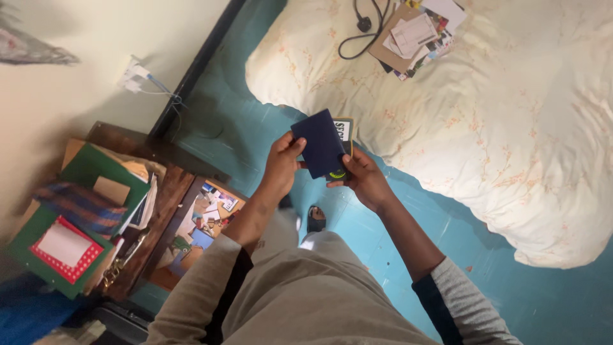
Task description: The person empties a wooden nightstand drawer in a bedroom, removing papers, envelopes, a wallet, a plastic bag and small items and placing them on the bed. They then sort through the papers and small objects, stacking cards and papers in their hands, and begin placing items back into the drawer.
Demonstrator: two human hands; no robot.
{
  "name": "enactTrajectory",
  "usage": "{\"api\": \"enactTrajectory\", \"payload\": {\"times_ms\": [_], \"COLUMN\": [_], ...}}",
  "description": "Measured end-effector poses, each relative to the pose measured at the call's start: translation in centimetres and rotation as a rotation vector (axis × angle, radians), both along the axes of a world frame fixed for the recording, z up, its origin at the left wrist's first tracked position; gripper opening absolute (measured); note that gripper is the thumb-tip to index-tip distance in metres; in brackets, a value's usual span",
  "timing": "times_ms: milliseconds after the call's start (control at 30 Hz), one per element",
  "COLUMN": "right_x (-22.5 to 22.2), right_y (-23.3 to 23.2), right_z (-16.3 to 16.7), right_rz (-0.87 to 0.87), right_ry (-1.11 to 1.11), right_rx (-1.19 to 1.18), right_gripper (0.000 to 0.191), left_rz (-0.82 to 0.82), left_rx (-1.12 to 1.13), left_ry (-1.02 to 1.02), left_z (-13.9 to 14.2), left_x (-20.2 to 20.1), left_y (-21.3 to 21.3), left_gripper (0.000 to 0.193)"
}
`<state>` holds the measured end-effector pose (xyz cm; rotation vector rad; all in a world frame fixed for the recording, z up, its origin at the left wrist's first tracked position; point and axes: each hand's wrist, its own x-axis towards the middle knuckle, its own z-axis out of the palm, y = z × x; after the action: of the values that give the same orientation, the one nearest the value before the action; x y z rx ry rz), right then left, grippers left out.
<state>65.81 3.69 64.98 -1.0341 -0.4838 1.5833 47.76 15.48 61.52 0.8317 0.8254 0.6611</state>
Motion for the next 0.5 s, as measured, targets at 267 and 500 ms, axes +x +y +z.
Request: {"api": "enactTrajectory", "payload": {"times_ms": [267,500], "right_x": [6.6,11.7], "right_y": [4.1,8.4], "right_z": [-1.9,-4.7], "right_rz": [-0.212,-0.376], "right_ry": [-0.030,-0.311], "right_rx": [-0.026,-0.109], "right_gripper": [0.035,0.040], "left_rz": [-0.055,-0.247], "left_rx": [-0.192,-0.190], "left_ry": [-0.373,-0.161], "left_z": [-4.4,-3.8], "left_x": [6.7,16.2], "left_y": [8.8,13.1], "left_gripper": [0.016,0.020]}}
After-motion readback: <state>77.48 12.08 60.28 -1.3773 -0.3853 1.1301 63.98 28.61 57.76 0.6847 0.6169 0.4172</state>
